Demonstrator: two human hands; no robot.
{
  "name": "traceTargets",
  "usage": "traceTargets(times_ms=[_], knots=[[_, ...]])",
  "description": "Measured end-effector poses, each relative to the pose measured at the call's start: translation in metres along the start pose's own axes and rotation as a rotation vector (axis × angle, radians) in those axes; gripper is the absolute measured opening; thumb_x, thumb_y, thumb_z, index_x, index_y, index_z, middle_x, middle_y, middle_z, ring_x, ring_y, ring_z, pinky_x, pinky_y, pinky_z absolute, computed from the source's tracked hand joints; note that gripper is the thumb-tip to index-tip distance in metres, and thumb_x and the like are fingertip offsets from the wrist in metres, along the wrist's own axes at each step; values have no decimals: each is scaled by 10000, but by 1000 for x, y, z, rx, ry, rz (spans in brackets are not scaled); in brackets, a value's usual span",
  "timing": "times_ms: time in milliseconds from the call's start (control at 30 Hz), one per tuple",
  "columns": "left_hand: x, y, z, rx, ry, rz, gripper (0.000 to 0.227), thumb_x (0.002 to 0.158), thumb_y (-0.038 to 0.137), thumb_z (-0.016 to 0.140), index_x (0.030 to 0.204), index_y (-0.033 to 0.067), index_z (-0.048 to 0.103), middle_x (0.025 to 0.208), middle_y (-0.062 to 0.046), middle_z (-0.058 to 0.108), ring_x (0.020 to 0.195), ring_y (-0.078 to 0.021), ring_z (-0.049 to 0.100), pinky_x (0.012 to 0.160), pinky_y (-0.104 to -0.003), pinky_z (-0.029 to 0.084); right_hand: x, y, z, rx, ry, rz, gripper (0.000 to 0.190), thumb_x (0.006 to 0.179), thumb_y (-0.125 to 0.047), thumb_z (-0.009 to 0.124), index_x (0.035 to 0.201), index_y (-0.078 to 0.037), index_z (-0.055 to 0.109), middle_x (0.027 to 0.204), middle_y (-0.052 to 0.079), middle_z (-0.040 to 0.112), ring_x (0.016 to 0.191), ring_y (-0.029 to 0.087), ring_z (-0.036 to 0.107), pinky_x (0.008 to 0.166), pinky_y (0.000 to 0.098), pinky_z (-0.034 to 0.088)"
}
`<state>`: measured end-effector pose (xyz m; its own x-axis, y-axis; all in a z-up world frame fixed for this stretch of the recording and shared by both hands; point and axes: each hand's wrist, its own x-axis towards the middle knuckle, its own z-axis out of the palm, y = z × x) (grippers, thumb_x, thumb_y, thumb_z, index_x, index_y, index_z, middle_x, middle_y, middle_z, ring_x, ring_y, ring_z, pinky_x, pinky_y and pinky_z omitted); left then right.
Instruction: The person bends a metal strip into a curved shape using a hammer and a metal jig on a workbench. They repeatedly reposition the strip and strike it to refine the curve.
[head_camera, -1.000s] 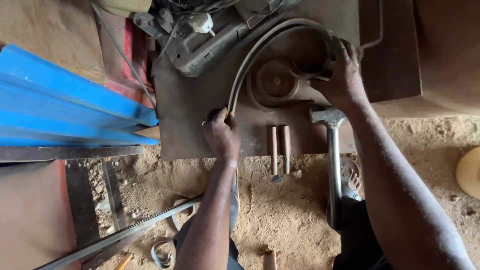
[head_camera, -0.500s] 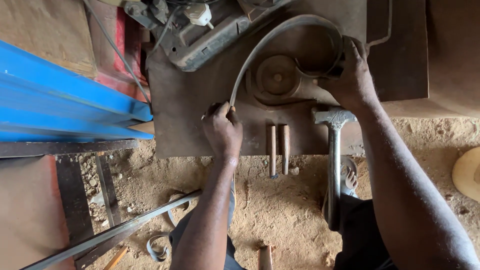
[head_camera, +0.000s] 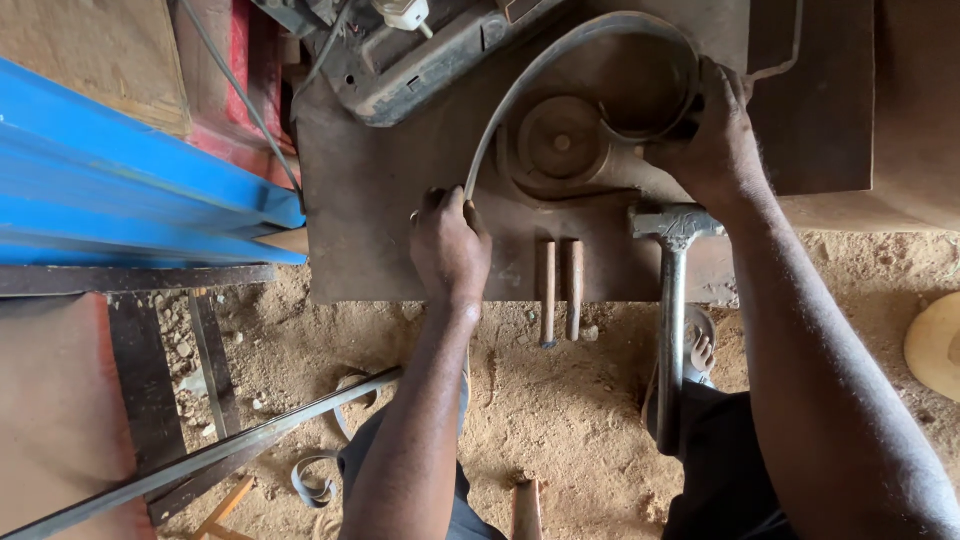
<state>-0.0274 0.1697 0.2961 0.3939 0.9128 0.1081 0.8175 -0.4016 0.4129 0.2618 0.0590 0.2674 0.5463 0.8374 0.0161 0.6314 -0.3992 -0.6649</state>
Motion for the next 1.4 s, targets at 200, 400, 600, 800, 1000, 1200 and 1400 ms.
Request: traceTargets(times_ms=[200, 400, 600, 800, 1000, 1200, 1400], knots=[[-3, -26, 18, -138, 40, 41, 130, 909, 162, 723, 1004, 73, 721, 949, -135, 694, 810, -339, 713, 696, -459, 570, 0, 8, 3, 2, -23, -12, 1058, 734, -187, 960, 1601, -60, 368, 1553, 207, 419, 1465, 379, 453, 1199, 481, 454], [8, -93, 52, -936, -254, -415, 491, 1027, 414, 778, 1166, -32, 625, 932, -32, 700, 821, -129, 642, 758, -350, 515, -1, 21, 3, 81, -5, -150, 986, 793, -138, 942, 1579, 9, 364, 1495, 238, 554, 1369, 357, 585, 1115, 466, 532], [3, -110, -5, -616, -430, -247, 547, 930, 444, 819, 1147, -51, 733, 942, -62, 720, 840, -131, 646, 738, -313, 556, 1, 18, 5, 501, -179, 4, 315, 1017, -118, 816, 1274, -59, 643, 1159, 79, 697, 1028, 149, 688, 811, 267, 569], [1, -76, -15, -359, -399, -33, 309, 792, 281, 856, 945, 36, 745, 806, -86, 762, 716, -172, 727, 675, -326, 573, -12, 14, 2, 320, -126, -253, 144, 1036, 47, 750, 1163, 24, 685, 1095, 94, 709, 995, 159, 706, 812, 270, 589], [-5, -65, -11, -320, -321, 27, 104, 837, 116, 762, 870, 36, 707, 771, -120, 749, 675, -197, 740, 621, -349, 566, -15, 15, 3, 441, -153, -185, 164, 993, -12, 767, 1125, -38, 674, 1054, 24, 696, 956, 111, 693, 789, 239, 583], [-10, -75, 13, -427, -338, 13, 57, 855, 32, 741, 860, 17, 686, 764, -117, 739, 664, -180, 722, 598, -359, 556, -18, 16, -1, 354, -133, -191, 161, 997, -16, 766, 1127, -36, 673, 1048, 33, 697, 947, 117, 693, 780, 246, 583], [-15, -71, 11, -385, -395, -76, 58, 874, 53, 735, 905, 29, 692, 792, -89, 729, 649, -152, 695, 557, -344, 559, -20, 13, 0, 333, -131, -192, 158, 1000, -21, 765, 1128, -34, 672, 1042, 41, 698, 939, 123, 694, 772, 252, 583]])
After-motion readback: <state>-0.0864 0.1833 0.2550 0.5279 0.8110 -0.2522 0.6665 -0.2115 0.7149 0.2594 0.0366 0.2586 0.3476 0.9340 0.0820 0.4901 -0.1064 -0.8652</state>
